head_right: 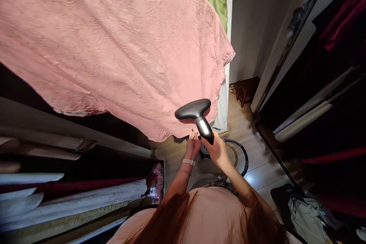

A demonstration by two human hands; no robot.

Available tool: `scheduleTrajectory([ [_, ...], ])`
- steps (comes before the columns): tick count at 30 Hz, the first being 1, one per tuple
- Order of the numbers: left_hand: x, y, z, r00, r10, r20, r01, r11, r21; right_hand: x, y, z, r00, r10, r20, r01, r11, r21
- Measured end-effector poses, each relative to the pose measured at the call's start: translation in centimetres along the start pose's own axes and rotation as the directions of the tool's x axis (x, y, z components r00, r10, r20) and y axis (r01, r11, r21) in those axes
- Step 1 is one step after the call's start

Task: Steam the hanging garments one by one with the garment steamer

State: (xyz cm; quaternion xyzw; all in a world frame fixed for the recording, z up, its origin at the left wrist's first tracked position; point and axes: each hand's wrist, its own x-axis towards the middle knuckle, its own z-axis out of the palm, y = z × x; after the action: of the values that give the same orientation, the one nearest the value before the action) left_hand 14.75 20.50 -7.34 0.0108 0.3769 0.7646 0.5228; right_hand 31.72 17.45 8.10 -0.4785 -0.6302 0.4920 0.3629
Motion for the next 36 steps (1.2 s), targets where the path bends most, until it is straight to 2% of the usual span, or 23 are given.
scheduleTrajectory([
  [3, 0.2, 2.4, -1.4, 0.991, 0.082, -0.110, -0.091, 0.992, -0.082, 0.4, -3.4, -0.8, 0.999, -0.040, -0.022, 0.040, 0.999, 0.022],
  [6, 0.0, 3.3, -2.3, 0.975, 0.120, -0.186, -0.142, 0.983, -0.112, 1.8, -8.0, -1.1, 0.995, -0.094, -0.023, 0.095, 0.994, 0.053],
  [9, -0.8, 2.9, -2.6, 0.970, 0.127, -0.209, -0.152, 0.982, -0.113, 3.6, -12.5, -0.8, 0.976, -0.217, -0.031, 0.219, 0.972, 0.088],
  [12, -1.6, 2.3, -2.7, 0.969, 0.128, -0.213, -0.154, 0.982, -0.109, 5.2, -16.1, 0.1, 0.933, -0.356, -0.060, 0.361, 0.925, 0.121],
  [16, -2.6, 1.8, -2.7, 0.969, 0.110, -0.222, -0.136, 0.985, -0.105, 7.1, -18.2, 1.8, 0.891, -0.443, -0.099, 0.452, 0.885, 0.111],
  [19, -3.4, 1.4, -2.6, 0.970, 0.075, -0.232, -0.100, 0.990, -0.099, 7.9, -17.8, 2.8, 0.905, -0.417, -0.084, 0.425, 0.893, 0.149],
  [23, -5.0, 0.5, -2.2, 0.973, -0.006, -0.229, -0.016, 0.996, -0.093, 7.8, -15.8, 3.3, 0.932, -0.360, -0.044, 0.362, 0.912, 0.194],
  [29, -7.1, -0.3, -1.6, 0.975, -0.092, -0.201, 0.071, 0.992, -0.108, 6.1, -12.7, 2.8, 0.964, -0.267, 0.012, 0.264, 0.958, 0.113],
  [36, -7.5, 0.3, -1.4, 0.977, -0.113, -0.178, 0.094, 0.989, -0.112, 3.4, -6.1, 3.5, 0.995, -0.103, 0.016, 0.102, 0.994, 0.048],
])
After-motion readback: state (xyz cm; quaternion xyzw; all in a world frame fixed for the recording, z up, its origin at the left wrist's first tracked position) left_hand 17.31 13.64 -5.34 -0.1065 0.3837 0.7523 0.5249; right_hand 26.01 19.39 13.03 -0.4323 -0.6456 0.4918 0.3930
